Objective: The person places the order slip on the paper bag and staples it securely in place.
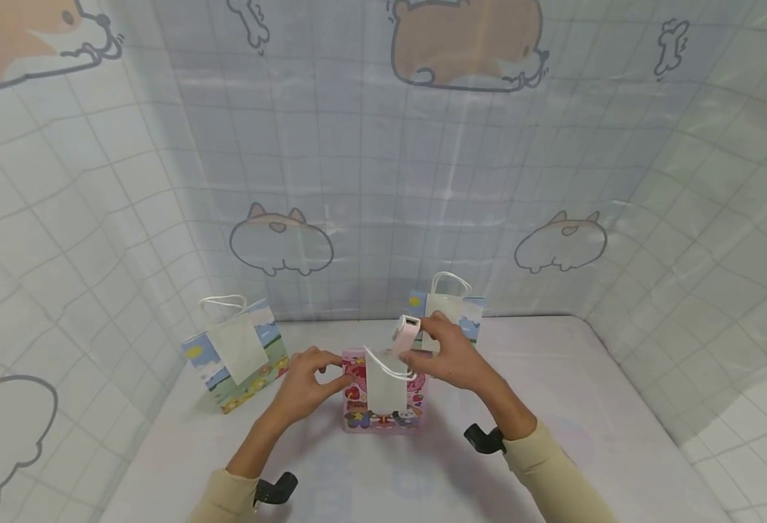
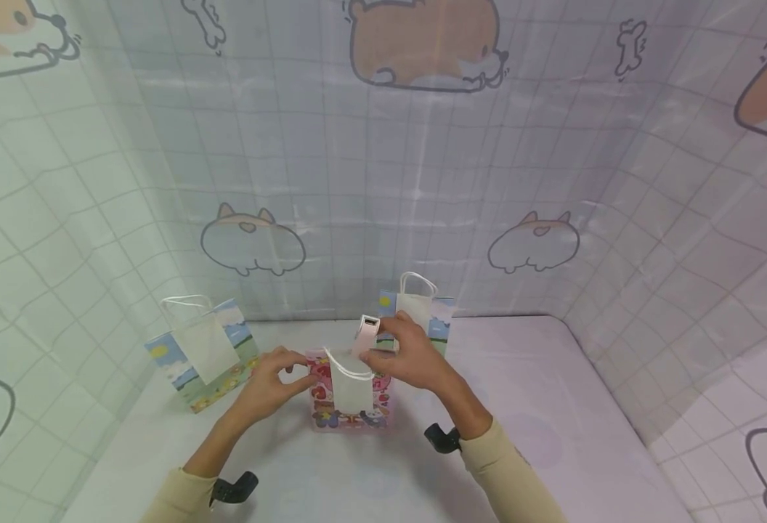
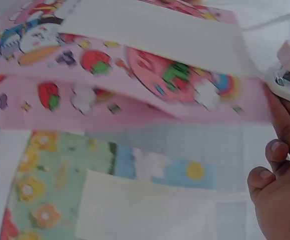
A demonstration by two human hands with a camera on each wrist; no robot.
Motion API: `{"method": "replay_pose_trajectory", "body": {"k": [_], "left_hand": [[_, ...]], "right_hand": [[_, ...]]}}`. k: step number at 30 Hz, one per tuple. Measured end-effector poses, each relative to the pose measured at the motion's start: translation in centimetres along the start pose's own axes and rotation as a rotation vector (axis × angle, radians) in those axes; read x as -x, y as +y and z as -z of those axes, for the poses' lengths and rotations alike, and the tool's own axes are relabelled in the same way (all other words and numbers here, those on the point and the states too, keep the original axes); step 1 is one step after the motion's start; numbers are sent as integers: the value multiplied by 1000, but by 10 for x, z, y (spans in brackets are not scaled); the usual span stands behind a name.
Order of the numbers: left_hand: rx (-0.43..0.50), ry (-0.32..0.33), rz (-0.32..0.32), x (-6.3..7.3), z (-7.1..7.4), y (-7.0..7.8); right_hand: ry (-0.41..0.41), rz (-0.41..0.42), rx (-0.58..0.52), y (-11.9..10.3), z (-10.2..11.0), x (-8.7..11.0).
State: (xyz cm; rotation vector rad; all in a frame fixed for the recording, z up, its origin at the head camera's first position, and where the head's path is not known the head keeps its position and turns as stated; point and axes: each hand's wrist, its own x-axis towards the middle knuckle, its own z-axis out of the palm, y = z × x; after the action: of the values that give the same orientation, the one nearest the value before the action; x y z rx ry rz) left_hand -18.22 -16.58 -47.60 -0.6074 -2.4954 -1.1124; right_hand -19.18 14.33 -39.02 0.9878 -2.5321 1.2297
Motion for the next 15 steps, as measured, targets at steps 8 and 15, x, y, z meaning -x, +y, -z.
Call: {"method": "replay_pose_trajectory", "body": {"k": [8,15], "left_hand": [[-24,108,27,-2,9,-18],[-106,227,115,-6,14,-31]], "right_hand": [[122,-49,17,0,29,11],[-29,-143,-9,13,32,29]]}}
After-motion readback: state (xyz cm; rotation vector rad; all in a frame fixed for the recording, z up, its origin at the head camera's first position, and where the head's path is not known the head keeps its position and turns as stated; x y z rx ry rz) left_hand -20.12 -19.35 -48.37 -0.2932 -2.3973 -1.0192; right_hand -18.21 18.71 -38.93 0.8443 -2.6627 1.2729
